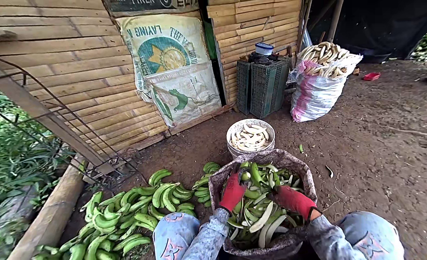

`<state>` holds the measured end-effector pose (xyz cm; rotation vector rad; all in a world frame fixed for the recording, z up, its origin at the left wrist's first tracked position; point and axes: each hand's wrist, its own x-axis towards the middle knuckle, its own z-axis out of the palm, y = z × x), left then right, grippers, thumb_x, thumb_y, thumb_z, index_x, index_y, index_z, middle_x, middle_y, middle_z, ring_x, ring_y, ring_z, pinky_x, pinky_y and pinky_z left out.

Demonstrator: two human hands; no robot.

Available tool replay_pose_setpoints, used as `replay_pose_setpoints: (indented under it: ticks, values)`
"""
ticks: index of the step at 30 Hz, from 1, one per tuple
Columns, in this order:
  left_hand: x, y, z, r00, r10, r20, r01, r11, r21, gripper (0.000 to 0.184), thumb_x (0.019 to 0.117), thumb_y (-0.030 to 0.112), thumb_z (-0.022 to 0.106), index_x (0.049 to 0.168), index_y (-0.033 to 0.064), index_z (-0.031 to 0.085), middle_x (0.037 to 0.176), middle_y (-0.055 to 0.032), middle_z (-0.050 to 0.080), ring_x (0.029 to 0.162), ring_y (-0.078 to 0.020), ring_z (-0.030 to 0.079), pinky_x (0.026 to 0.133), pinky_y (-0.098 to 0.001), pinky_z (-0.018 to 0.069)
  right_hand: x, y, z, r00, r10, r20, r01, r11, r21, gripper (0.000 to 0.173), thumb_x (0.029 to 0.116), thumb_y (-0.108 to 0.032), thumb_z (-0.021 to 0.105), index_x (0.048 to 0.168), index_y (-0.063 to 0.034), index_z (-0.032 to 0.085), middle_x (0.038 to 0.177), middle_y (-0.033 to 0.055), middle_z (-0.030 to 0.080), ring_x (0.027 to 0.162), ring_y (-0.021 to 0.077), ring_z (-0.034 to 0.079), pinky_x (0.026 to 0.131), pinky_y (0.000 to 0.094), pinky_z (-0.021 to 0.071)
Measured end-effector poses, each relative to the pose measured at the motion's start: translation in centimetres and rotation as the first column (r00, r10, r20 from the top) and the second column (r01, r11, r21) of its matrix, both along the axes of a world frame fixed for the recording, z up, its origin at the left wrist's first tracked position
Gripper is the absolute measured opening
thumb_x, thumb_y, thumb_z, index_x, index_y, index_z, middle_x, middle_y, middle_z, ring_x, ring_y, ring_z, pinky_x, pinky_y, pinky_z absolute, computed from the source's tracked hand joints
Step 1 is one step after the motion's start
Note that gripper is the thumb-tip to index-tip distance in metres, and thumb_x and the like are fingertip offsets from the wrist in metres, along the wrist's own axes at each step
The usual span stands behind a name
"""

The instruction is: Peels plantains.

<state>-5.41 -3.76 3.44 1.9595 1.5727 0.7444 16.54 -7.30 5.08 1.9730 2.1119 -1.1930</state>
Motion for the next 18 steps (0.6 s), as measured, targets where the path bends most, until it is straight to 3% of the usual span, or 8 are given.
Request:
replay_pose_setpoints:
  ticks: [1, 3, 6, 8, 12, 14, 16, 18]
  values:
    - [0.0, 0.0, 0.7, 0.962, 0.013, 0.273, -0.027, 0.998, 0.05, 0.049, 0.0946, 0.01, 0.068, 0.141, 0.0004, 0.055, 0.14, -0.0166, 0.06, 0.127, -0.0231, 0.06, 0.11, -0.0368, 0.0474, 0.5, 0.1, 1.0, 0.999, 0.003, -0.039, -0.001, 0.999, 0.051, 0.05, 0.1054, -0.048, 0.05, 0.122, -0.0032, 0.064, 0.113, 0.0228, 0.067, 0.108, 0.0382, 0.065, 0.095, 0.0606, 0.0481]
    - [-0.5, 0.3, 2.4, 0.696, -0.144, 0.703, 0.082, 0.989, 0.121, 0.049, 0.0941, 0.006, 0.067, 0.139, -0.0057, 0.052, 0.13, -0.0171, 0.063, 0.113, -0.0213, 0.066, 0.1, -0.0367, 0.0564, 1.0, 0.2, 2.8, 0.995, 0.077, -0.069, -0.07, 0.992, 0.101, 0.054, 0.1086, -0.05, 0.04, 0.129, -0.0052, 0.062, 0.115, 0.0224, 0.068, 0.11, 0.0378, 0.065, 0.098, 0.0598, 0.0477]
    - [-1.0, 0.0, 5.1, 0.266, -0.201, 0.943, 0.208, 0.967, 0.147, 0.043, 0.1069, 0.026, 0.045, 0.134, -0.0063, 0.051, 0.122, -0.0168, 0.066, 0.11, -0.0254, 0.067, 0.101, -0.0422, 0.0538, -0.8, -1.6, 2.2, 0.948, 0.271, -0.166, -0.264, 0.962, 0.067, 0.047, 0.1105, -0.042, 0.038, 0.123, -0.0057, 0.065, 0.1, 0.0191, 0.067, 0.092, 0.0333, 0.065, 0.085, 0.0563, 0.0494]
    - [-0.5, -0.5, 6.8, 0.175, -0.099, 0.98, 0.087, 0.993, 0.085, 0.035, 0.109, 0.019, 0.038, 0.13, -0.0045, 0.053, 0.112, -0.0169, 0.068, 0.099, -0.0256, 0.07, 0.092, -0.0418, 0.0584, -3.5, -4.1, -0.5, 0.88, 0.443, -0.169, -0.45, 0.893, 0.0, 0.042, 0.1079, -0.038, 0.046, 0.116, -0.0032, 0.068, 0.1, 0.0219, 0.068, 0.094, 0.0377, 0.066, 0.085, 0.0615, 0.0491]
    - [-1.8, -0.5, 6.3, 0.156, -0.097, 0.983, 0.112, 0.991, 0.08, 0.074, 0.0959, 0.005, 0.052, 0.16, 0.0105, 0.016, 0.122, -0.0163, 0.06, 0.093, -0.0238, 0.069, 0.083, -0.0389, 0.0614, -5.4, -5.2, -2.7, 0.845, 0.51, -0.159, -0.525, 0.849, -0.066, 0.041, 0.1024, -0.039, 0.057, 0.103, 0.0, 0.069, 0.094, 0.0225, 0.068, 0.09, 0.0393, 0.066, 0.079, 0.0642, 0.0489]
    - [-1.9, -1.0, 5.8, 0.228, 0.045, 0.973, 0.037, 0.998, -0.055, 0.048, 0.1051, 0.014, 0.044, 0.151, 0.0037, 0.033, 0.106, -0.0133, 0.063, 0.074, -0.0185, 0.066, 0.064, -0.0319, 0.0598, -3.2, -2.8, -0.9, 0.929, 0.309, -0.202, -0.293, 0.95, 0.107, 0.042, 0.1039, -0.044, 0.054, 0.103, -0.0044, 0.068, 0.085, 0.0139, 0.066, 0.077, 0.0286, 0.064, 0.074, 0.0527, 0.0507]
    - [-1.5, -1.1, 5.0, 0.311, 0.232, 0.922, -0.12, 0.972, -0.204, 0.039, 0.113, 0.029, 0.031, 0.121, -0.0002, 0.056, 0.079, -0.0082, 0.064, 0.053, -0.0134, 0.059, 0.047, -0.0267, 0.0528, -1.1, -0.6, 1.3, 0.946, 0.124, -0.3, -0.02, 0.944, 0.328, 0.036, 0.1046, -0.039, 0.054, 0.114, -0.0078, 0.069, 0.092, 0.0098, 0.069, 0.081, 0.0229, 0.066, 0.08, 0.0467, 0.0534]
    - [-1.6, -0.9, 3.8, 0.429, 0.271, 0.862, -0.201, 0.959, -0.202, 0.042, 0.1131, 0.029, 0.03, 0.12, 0.0017, 0.062, 0.077, -0.0065, 0.063, 0.054, -0.0131, 0.059, 0.048, -0.0282, 0.0528, -0.8, 0.4, 1.6, 0.913, 0.103, -0.394, 0.123, 0.853, 0.507, 0.034, 0.1021, -0.035, 0.057, 0.12, -0.0088, 0.068, 0.097, 0.0076, 0.071, 0.086, 0.0193, 0.068, 0.084, 0.0428, 0.0548]
